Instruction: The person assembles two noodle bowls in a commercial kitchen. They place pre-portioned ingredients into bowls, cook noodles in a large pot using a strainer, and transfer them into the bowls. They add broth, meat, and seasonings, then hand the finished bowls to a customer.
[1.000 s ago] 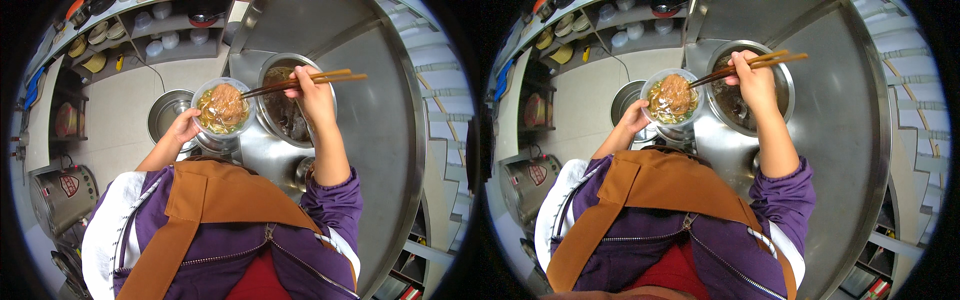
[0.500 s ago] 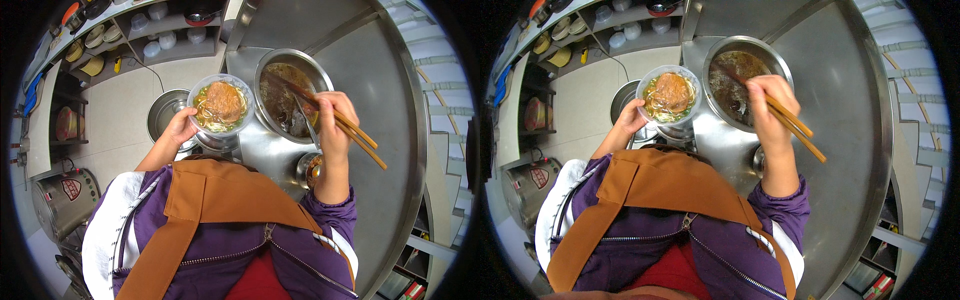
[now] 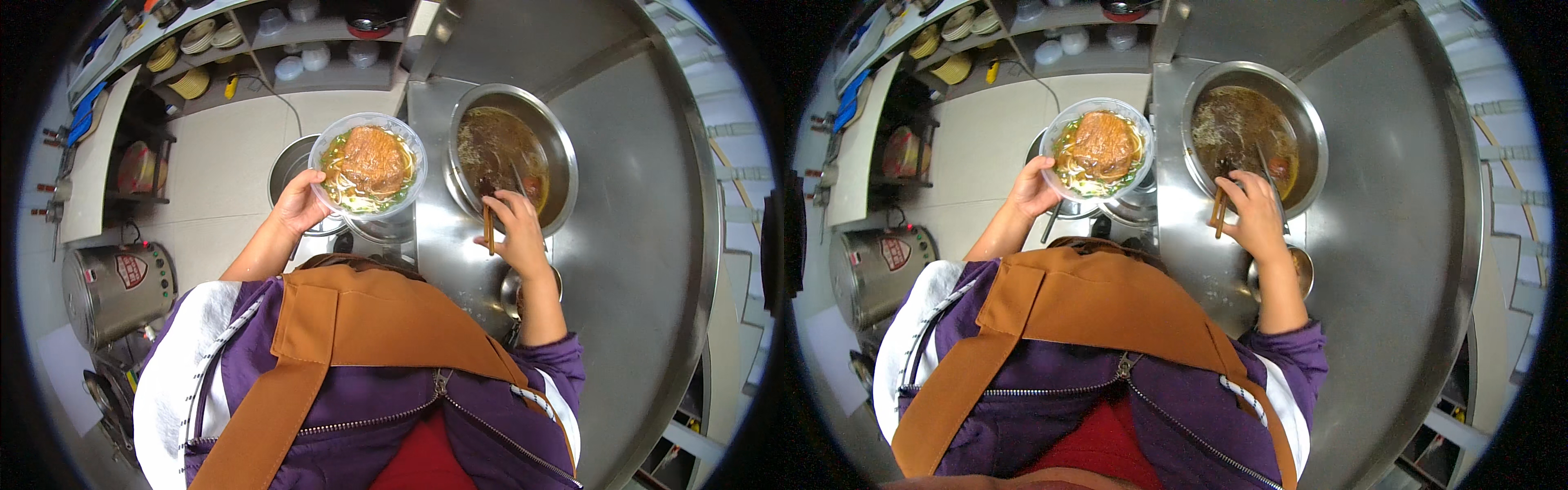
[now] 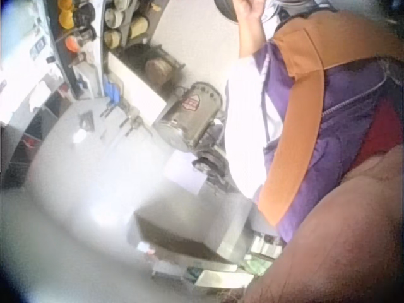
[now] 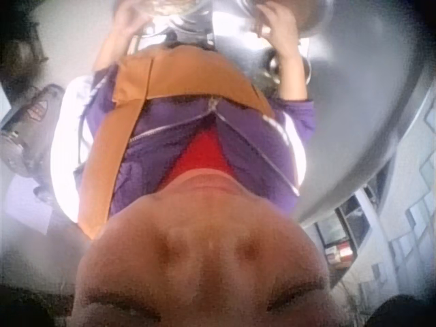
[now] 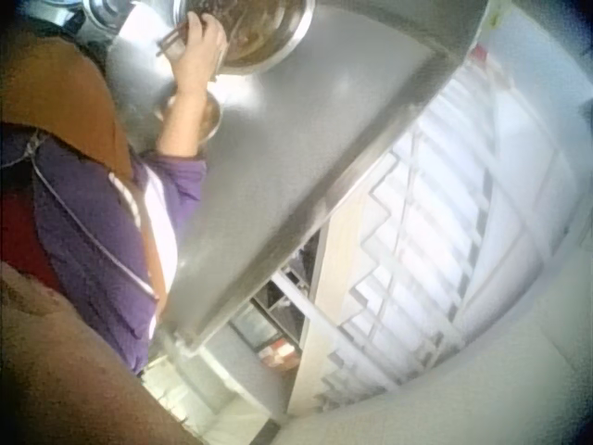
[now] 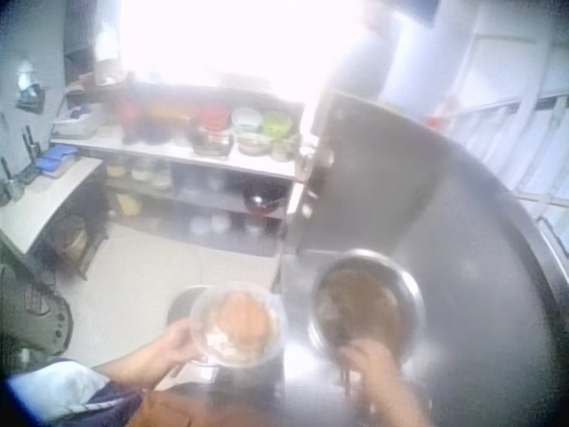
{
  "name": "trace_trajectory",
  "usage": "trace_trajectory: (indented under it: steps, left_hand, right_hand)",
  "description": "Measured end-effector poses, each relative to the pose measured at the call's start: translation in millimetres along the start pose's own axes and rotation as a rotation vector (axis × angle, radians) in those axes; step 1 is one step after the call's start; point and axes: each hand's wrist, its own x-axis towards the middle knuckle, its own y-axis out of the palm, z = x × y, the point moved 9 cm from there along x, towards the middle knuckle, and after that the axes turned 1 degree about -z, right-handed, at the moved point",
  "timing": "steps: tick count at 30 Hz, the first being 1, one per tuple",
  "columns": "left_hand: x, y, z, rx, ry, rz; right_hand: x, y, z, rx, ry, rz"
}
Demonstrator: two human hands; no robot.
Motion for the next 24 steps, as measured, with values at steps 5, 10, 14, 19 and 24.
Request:
trace_trajectory:
  steps: [5, 10, 14, 19, 24]
  left_hand:
    - [0.9, -12.8, 8.9, 0.051, 0.095, -0.125]
    - [4.4, -27.1, 17.4, -0.003, 0.196, -0.144]
    - [3.3, -44.0, 22.8, 0.04, 0.298, -0.243]
    - [7.2, -80.5, 27.5, 0.075, 0.4, -0.322]
    - [5.8, -125.5, 14.1, 0.16, 0.451, -0.443]
  right_hand:
    - [-14.5, -29.5, -37.6, -0.24, 0.091, 0.145]
    - [-45.5, -90.8, -98.4, -0.221, 0.242, -0.307]
    - [-71.2, -92.1, -135.1, -0.203, 0.198, -0.67]
    - [-39.5, 7.7, -177.5, 0.152, 0.148, -0.775]
    - [46.6, 119.9, -159.1, 0.437, -0.035, -0.724]
